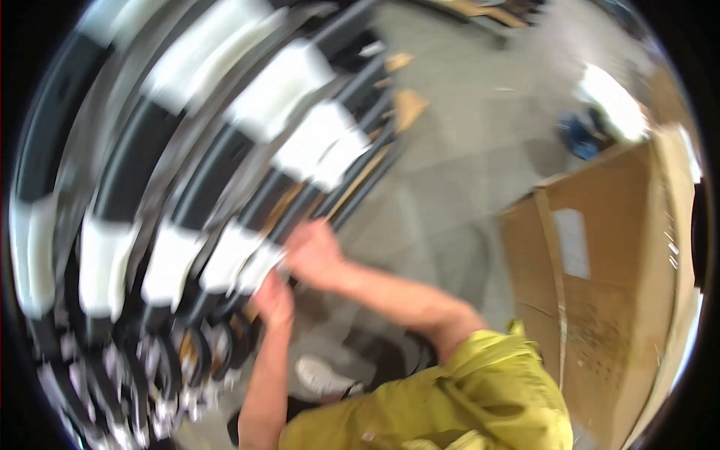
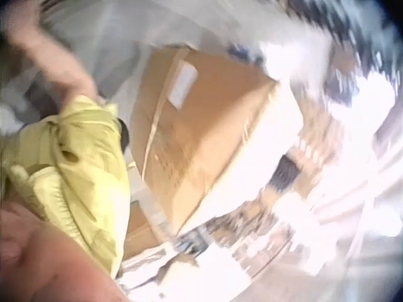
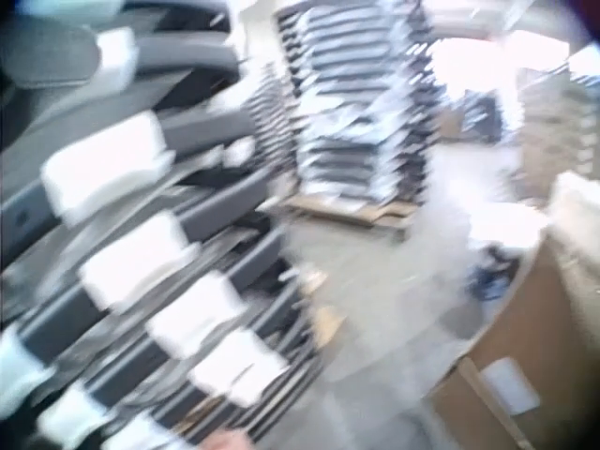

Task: Wrapping white foam padding around black metal furniture frames for protection.

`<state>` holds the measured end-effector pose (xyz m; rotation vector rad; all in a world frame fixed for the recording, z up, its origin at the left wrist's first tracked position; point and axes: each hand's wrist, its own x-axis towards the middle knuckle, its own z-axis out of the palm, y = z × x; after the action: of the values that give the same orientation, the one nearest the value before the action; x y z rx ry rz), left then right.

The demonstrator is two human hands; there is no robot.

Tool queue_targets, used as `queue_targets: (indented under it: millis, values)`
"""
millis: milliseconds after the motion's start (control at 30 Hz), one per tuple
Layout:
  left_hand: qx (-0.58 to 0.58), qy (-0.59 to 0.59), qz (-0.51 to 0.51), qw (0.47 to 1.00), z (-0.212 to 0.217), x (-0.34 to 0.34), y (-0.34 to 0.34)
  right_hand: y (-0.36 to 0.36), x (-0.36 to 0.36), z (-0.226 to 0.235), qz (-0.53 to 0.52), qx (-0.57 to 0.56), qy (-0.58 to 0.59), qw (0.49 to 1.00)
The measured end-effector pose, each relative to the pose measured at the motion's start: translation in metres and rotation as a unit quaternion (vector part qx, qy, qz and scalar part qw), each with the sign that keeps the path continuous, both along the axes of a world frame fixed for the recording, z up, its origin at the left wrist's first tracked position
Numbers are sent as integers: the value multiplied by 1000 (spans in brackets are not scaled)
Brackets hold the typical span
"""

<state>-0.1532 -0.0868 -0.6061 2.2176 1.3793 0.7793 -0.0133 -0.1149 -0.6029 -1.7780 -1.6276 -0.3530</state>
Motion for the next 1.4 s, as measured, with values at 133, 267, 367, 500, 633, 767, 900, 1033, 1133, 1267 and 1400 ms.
queue_targets:
  millis: [133, 267, 367, 500, 633, 767, 900, 1033, 1133, 1267, 1400]
  values:
    - [7, -53, 0, 999, -6, -5, 9, 12, -10, -1, 16, -53, 6, 998]
    - [48, -79, -38, 995, -21, -5, 16, -11, 42, 67, 153, -309, -19, 939]
    - [34, -26, -38, 998, -13, 0, 13, -30, 101, 174, 144, -415, 34, 897]
    - [23, -43, -54, 997, -19, -8, 17, -120, 251, 315, -129, -315, 10, 940]
    - [12, 65, -34, 997, -19, -10, 23, -416, 375, 368, -566, -97, -109, 811]
    - [348, 275, -63, 894, -72, -43, 51, -639, 286, 383, -863, -235, -39, 445]
    - [443, 373, -73, 812, -18, -11, 17, -693, 213, 356, -898, -244, 95, 353]
    - [330, 280, -176, 884, 37, 27, -28, -669, 193, 349, -905, -146, 312, 252]
    - [122, 135, -355, 917, 55, 32, -67, -724, 191, 351, -909, -221, 165, 314]
    - [25, 110, -512, 852, 95, 31, -81, -796, 197, 383, -839, -66, 164, 514]
    - [63, -4, -546, 835, 134, 40, -60, -622, 242, 429, -662, 12, 200, 722]
